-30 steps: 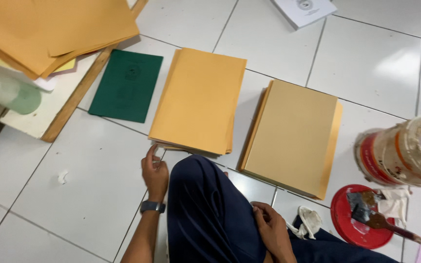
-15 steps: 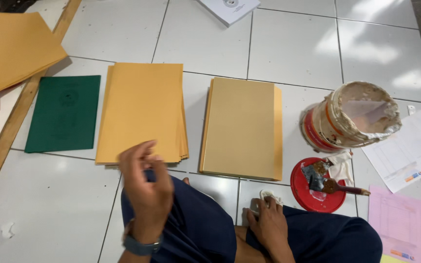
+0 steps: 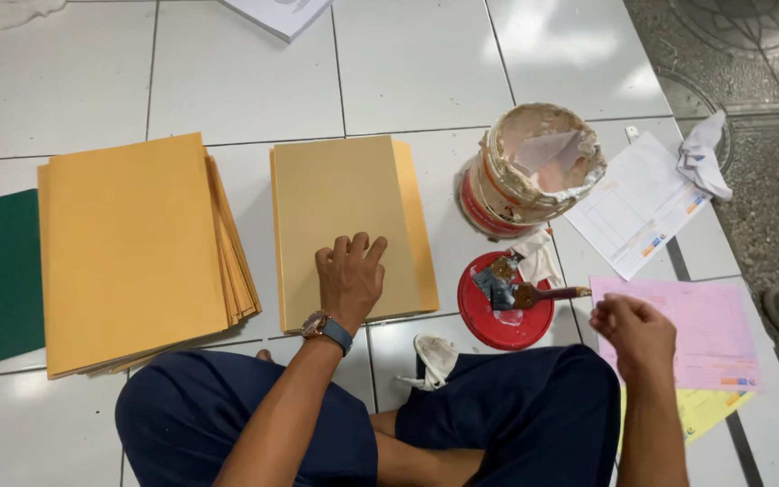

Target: The person sits on the floor and applies glue to the spine of a book using a brush. They then use a cloth to wipe the spine and cover the book with a yellow paper sheet, pressing it down to adhere.

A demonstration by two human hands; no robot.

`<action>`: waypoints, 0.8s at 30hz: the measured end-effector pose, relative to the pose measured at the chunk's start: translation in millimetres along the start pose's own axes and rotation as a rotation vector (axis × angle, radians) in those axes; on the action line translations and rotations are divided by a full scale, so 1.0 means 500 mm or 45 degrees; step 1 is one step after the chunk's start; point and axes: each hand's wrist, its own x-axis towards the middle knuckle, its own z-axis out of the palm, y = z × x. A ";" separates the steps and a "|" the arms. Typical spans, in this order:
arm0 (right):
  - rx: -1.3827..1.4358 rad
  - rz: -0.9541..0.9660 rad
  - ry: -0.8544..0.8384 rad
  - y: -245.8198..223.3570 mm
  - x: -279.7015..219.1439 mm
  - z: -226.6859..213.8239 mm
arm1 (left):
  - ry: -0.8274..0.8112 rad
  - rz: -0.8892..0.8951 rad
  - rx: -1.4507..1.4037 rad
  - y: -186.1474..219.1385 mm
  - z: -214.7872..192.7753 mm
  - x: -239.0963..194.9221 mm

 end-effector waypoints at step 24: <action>-0.297 -0.209 -0.427 -0.050 -0.014 0.050 | -0.122 -0.088 -0.141 -0.004 0.012 -0.005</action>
